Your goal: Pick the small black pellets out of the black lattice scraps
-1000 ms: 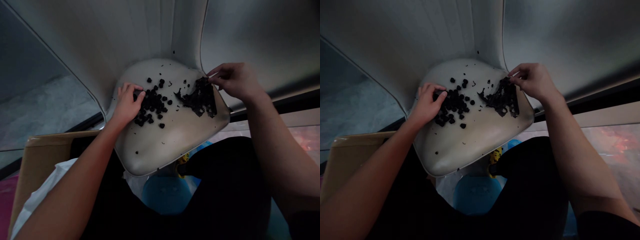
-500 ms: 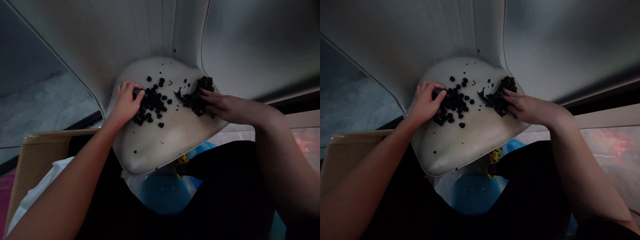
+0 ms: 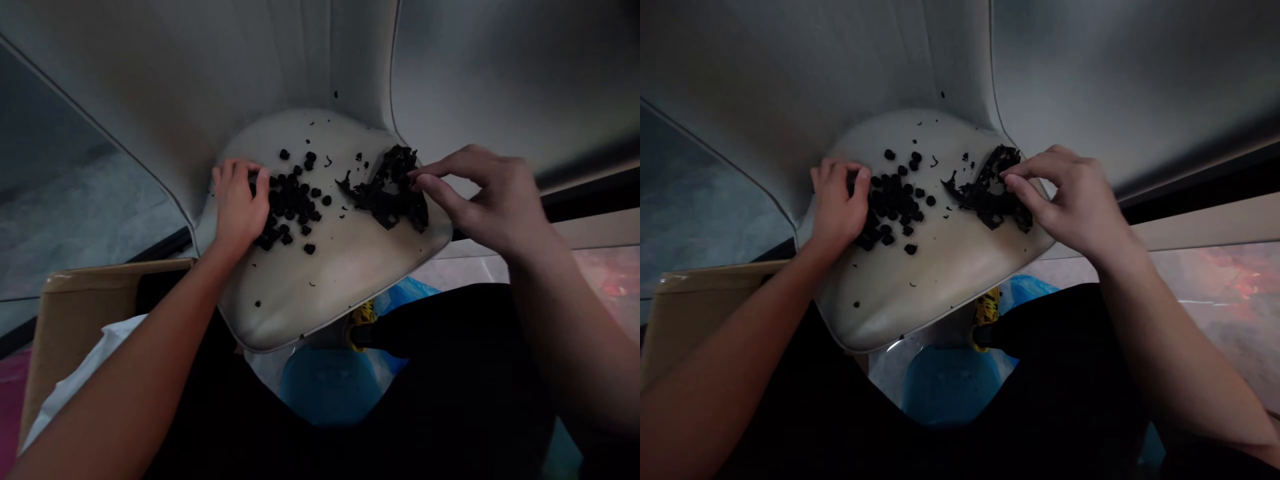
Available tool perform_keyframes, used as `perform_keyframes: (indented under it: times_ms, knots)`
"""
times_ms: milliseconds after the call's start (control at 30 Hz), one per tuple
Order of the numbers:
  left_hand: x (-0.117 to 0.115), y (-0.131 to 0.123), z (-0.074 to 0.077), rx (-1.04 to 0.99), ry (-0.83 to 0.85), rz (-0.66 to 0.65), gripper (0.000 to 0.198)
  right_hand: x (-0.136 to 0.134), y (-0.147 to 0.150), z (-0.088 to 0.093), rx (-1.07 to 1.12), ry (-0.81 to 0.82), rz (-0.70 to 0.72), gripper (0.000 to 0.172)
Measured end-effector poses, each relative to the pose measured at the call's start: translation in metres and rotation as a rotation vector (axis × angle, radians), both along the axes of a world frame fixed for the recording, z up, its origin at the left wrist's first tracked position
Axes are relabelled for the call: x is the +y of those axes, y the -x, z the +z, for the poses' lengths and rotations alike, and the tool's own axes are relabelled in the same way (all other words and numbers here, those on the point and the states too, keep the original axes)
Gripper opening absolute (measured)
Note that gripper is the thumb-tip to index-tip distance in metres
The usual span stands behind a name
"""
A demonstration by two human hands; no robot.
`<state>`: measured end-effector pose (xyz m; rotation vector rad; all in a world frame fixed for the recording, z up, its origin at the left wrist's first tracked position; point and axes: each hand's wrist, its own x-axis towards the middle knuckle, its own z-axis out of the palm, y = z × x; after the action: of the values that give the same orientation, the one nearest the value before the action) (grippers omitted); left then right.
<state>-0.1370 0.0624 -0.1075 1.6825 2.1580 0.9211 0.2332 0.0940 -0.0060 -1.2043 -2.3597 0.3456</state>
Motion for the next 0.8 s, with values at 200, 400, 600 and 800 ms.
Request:
perform_keyframes:
  times_ms: [200,400,600,800]
  knots:
    - [-0.002,-0.01,0.01,-0.094,0.009,0.038,0.047,0.002,0.051,-0.028,0.092,0.144,0.202,0.041]
    - [-0.003,-0.001,0.012,-0.302,0.076,-0.036,0.054,0.05,0.109,-0.054,0.059,0.325,0.27,0.049]
    - [-0.006,0.008,0.019,-0.241,0.207,-0.233,0.059,0.084,0.15,-0.078,0.019,0.424,0.248,0.055]
    - [-0.015,0.001,0.025,-0.132,0.266,-0.341,0.049,0.088,0.181,-0.086,0.141,0.498,0.269,0.053]
